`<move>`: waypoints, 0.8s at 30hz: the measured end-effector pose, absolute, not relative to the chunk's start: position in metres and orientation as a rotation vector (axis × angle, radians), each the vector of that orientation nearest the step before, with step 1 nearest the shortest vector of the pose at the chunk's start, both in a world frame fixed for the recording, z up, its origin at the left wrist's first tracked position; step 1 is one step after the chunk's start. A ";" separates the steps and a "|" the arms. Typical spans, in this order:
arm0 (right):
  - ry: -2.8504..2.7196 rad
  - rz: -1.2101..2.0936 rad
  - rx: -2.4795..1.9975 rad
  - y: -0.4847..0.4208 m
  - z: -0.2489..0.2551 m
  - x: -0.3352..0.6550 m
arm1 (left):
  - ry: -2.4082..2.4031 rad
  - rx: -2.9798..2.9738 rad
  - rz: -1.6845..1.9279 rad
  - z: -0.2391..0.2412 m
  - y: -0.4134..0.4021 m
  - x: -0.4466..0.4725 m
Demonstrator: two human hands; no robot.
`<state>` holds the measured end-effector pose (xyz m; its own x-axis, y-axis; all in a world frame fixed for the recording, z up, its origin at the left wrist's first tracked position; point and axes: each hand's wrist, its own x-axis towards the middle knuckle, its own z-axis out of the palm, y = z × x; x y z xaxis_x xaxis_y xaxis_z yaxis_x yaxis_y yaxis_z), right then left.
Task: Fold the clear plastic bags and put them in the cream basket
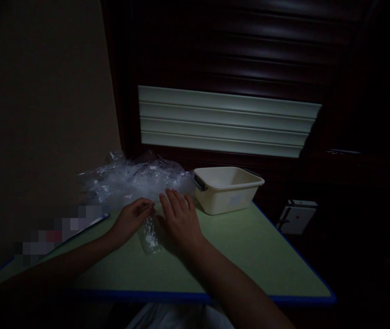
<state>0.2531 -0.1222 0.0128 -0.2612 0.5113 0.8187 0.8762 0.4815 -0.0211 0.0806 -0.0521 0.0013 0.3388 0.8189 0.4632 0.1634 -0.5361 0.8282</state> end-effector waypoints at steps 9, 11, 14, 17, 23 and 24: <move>-2.023 -0.563 -1.314 -0.114 0.015 0.255 | 0.738 2.100 1.224 0.004 -0.069 0.084; -2.001 -0.506 -1.335 -0.115 0.019 0.258 | 0.725 2.058 1.230 0.005 -0.070 0.084; -1.894 -0.380 -1.353 -0.117 0.026 0.265 | 0.697 1.964 1.209 0.005 -0.071 0.083; -1.732 -0.210 -1.354 -0.117 0.031 0.274 | 0.685 1.864 1.140 0.003 -0.067 0.084; -1.487 0.184 -1.324 -0.109 0.030 0.290 | 0.763 1.714 1.026 0.007 -0.058 0.080; -1.474 0.263 -1.322 -0.106 0.028 0.291 | 0.776 1.686 1.018 0.009 -0.057 0.079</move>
<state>0.2914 -0.1064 0.0282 0.2057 0.8104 0.5486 0.5708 0.3560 -0.7399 0.0795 -0.0570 0.0087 0.4446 0.8545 0.2688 0.0322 -0.3151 0.9485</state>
